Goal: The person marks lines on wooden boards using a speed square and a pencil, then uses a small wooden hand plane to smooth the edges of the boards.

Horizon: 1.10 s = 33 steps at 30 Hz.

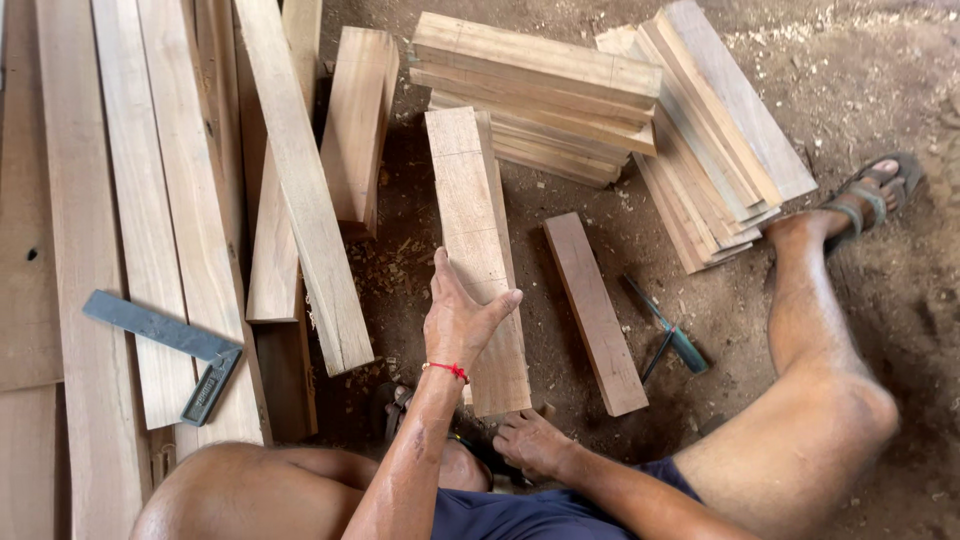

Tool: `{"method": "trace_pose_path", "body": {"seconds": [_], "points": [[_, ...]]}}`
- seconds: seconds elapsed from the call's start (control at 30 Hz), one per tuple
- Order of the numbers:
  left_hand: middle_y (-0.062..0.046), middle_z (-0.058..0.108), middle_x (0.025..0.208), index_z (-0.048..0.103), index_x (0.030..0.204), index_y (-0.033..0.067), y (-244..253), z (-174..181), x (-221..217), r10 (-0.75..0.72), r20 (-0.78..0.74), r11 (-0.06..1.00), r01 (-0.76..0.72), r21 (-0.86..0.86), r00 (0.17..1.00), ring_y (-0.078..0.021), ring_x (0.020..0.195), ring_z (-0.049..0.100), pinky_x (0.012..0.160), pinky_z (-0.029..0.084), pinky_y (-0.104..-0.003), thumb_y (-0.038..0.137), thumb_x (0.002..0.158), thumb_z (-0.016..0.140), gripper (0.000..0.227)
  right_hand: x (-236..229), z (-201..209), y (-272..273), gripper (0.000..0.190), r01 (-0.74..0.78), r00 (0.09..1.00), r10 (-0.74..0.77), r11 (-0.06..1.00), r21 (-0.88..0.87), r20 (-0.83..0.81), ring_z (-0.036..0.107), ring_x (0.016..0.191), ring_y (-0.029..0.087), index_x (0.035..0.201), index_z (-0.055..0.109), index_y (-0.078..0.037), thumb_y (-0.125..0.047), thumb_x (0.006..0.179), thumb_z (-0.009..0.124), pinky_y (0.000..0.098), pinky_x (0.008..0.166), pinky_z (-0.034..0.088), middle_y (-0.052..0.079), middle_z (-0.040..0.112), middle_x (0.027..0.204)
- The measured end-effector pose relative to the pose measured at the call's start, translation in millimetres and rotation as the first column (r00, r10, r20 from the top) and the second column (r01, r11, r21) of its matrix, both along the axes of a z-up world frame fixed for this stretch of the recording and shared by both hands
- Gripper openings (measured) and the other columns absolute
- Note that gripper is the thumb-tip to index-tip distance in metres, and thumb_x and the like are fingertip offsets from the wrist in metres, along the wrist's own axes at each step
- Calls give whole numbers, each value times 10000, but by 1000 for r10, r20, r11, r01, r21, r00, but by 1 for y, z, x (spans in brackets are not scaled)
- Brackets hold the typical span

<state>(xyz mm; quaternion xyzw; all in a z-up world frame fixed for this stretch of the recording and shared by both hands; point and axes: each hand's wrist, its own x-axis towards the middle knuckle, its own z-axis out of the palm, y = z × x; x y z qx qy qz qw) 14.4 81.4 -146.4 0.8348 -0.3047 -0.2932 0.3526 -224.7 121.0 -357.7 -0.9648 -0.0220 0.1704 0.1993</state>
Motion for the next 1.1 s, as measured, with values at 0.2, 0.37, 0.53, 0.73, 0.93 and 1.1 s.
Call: {"method": "trace_pose_path", "body": {"seconds": [0.2,0.37,0.53,0.73,0.93,1.1], "points": [[-296,435,1421,112,1590,51,-2,0,4,19,-46,996,-15,91,999,-417,1127,657,882,625,-476,539,655,894,1313,9,34,-32,433,156,889,-216,972,-176,-405,536,1217,316,1186,609,-81,-214,807,771,520,1121,377,137,659,1122],[-276,347,1506,133,1600,124,-3,3,15,65,-172,995,-52,79,983,-384,1182,614,887,618,-476,481,592,933,1335,-1,104,-78,522,541,708,-590,806,-240,-388,647,1029,270,1194,632,-96,-392,790,782,451,911,525,121,695,1076],[-178,558,1395,368,1542,101,-2,-7,24,113,-215,994,-109,30,970,-306,1227,614,992,541,-489,421,635,915,1107,-32,157,-115,510,806,415,-820,532,-258,-393,709,852,223,1243,613,-150,-475,872,744,359,732,570,115,741,973],[-173,576,1354,443,1490,50,1,-1,28,127,-239,988,-144,-54,963,-280,1164,665,961,587,-464,282,712,869,917,-88,144,-164,418,818,33,-963,-128,561,-269,668,889,210,1187,667,-17,-225,828,721,337,720,513,131,732,1055],[-180,605,1348,434,1490,49,-2,10,25,134,-254,989,-144,-17,958,-273,1142,693,934,612,-455,264,748,826,866,-70,166,-165,561,262,71,-927,-338,904,-368,654,965,226,1306,560,-29,-125,777,721,356,769,536,123,690,1101],[-174,604,1412,471,1474,49,2,-12,42,185,-498,973,-229,-28,847,-267,1255,643,1065,497,-478,263,878,730,684,-33,161,-139,596,339,147,-878,-388,857,-455,662,952,216,1317,556,-19,-112,744,692,384,755,545,112,692,1067]]}}
